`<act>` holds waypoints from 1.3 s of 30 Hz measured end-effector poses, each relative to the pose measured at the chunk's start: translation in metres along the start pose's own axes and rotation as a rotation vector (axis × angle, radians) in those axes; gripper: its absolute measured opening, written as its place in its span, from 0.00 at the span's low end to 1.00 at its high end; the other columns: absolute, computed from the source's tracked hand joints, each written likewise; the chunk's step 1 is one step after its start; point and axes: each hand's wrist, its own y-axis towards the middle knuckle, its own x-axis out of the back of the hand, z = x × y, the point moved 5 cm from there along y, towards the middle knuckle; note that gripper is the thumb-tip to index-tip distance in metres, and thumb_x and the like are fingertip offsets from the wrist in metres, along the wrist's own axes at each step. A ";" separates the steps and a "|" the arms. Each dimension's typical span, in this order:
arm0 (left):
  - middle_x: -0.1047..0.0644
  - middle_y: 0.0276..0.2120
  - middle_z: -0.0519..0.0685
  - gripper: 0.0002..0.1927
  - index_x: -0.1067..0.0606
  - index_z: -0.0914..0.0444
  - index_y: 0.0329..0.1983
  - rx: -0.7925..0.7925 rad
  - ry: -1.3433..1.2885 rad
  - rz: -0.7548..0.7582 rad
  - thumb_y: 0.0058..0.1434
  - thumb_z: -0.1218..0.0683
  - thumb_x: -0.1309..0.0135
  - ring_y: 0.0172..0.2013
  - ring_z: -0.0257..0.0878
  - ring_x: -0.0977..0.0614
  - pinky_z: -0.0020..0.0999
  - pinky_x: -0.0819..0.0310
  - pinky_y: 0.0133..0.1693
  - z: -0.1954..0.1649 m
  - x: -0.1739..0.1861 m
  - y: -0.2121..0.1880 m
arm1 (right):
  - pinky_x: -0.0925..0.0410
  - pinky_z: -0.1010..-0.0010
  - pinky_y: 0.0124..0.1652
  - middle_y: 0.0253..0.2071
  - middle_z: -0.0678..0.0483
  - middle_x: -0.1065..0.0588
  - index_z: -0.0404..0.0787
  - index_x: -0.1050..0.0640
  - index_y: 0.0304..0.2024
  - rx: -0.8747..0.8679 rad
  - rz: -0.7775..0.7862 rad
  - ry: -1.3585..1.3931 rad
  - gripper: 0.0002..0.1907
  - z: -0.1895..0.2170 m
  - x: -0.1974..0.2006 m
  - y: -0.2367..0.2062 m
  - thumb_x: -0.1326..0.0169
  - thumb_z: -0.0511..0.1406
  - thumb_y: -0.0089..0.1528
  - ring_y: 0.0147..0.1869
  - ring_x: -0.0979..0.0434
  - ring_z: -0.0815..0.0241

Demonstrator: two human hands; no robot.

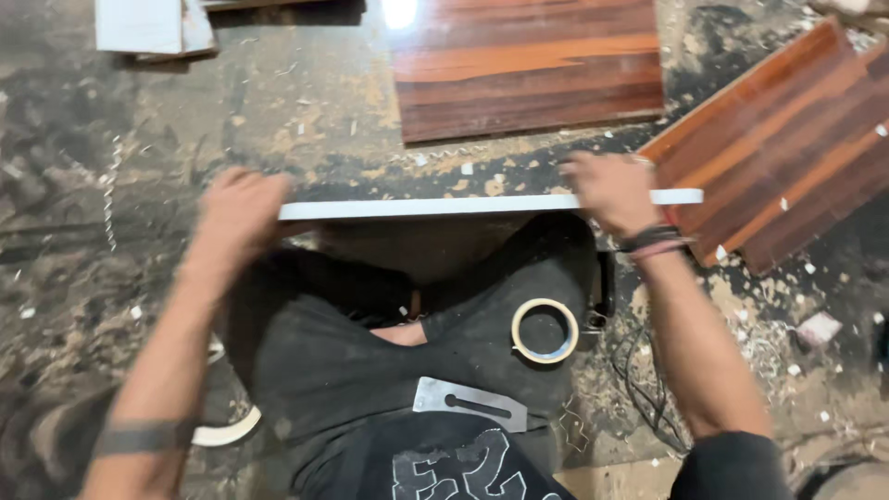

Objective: The person sits on the workshop floor and applies white edge banding tape to the edge of a wooden board. They align the banding along the board edge, then run a heated iron along the strip to melt and press it onto the board, working along the edge and repositioning the board between passes.

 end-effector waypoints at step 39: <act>0.24 0.36 0.51 0.25 0.25 0.63 0.43 -0.184 -0.510 0.558 0.53 0.41 0.36 0.42 0.48 0.24 0.46 0.34 0.43 -0.223 -0.067 -0.119 | 0.33 0.67 0.62 0.55 0.51 0.26 0.34 0.27 0.60 -0.156 -0.710 1.112 0.17 -0.049 -0.021 -0.075 0.54 0.41 0.78 0.60 0.27 0.60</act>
